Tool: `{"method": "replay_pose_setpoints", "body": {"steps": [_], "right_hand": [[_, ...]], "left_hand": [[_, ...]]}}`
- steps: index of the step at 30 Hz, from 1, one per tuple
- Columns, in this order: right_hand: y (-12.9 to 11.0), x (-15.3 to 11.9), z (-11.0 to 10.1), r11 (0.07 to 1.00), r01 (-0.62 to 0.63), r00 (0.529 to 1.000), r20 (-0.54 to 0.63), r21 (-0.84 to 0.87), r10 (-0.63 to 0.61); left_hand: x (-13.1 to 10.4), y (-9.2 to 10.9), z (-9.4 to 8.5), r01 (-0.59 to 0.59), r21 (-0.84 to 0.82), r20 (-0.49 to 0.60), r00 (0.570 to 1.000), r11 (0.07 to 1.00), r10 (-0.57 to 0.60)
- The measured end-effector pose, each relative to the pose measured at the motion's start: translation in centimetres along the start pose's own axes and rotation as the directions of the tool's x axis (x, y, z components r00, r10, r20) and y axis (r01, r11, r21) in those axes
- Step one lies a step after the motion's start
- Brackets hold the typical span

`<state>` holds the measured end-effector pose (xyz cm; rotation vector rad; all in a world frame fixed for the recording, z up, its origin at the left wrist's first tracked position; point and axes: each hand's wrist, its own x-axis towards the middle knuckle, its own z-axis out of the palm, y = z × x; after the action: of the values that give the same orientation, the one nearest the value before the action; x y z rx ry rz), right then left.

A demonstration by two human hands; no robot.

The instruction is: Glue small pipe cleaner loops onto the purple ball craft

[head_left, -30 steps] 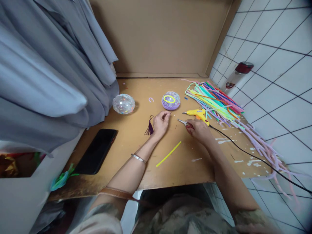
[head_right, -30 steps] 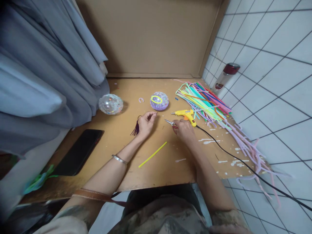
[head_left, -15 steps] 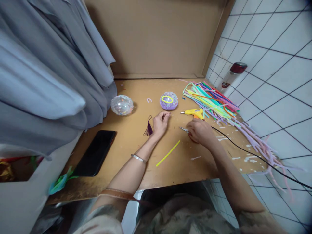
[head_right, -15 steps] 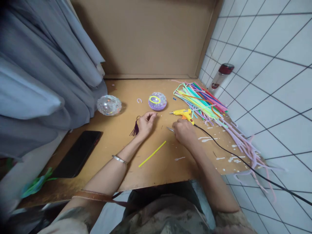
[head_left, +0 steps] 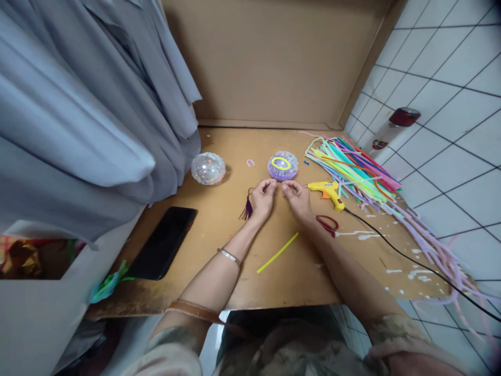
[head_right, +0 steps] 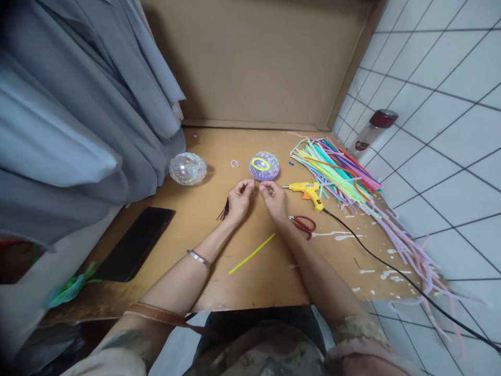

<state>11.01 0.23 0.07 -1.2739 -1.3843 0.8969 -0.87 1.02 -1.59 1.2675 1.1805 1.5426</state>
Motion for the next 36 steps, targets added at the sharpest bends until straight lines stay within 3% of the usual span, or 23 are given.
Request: {"method": "replay_pose_setpoints", "body": {"steps": [3, 11, 17, 26, 36], "right_hand": [[-0.3, -0.5, 0.1, 0.993, -0.022, 0.996, -0.083, 0.113, 0.032], [-0.4, -0.7, -0.2, 0.948, -0.135, 0.987, -0.044, 0.287, 0.154], [-0.5, -0.6, -0.4, 0.919, -0.109, 0.988, -0.062, 0.378, 0.142], [0.3, -0.4, -0.6, 0.979, 0.026, 0.991, -0.132, 0.2, 0.0], [0.8, -0.3, -0.9, 0.995, 0.076, 0.991, -0.119, 0.072, -0.067]], "left_hand": [[-0.3, 0.1, 0.3, -0.002, 0.016, 0.025, 1.0, 1.0, 0.002], [-1.0, 1.1, 0.1, -0.149, 0.05, 0.074, 0.987, 0.988, 0.146], [-1.0, 0.7, 0.5, -0.05, -0.078, 0.045, 0.998, 0.996, 0.053], [-0.1, -0.2, 0.5, 0.074, -0.273, -0.002, 0.997, 0.959, -0.078], [-0.1, -0.1, 0.3, 0.112, -0.259, 0.014, 0.994, 0.96, -0.112]]}}
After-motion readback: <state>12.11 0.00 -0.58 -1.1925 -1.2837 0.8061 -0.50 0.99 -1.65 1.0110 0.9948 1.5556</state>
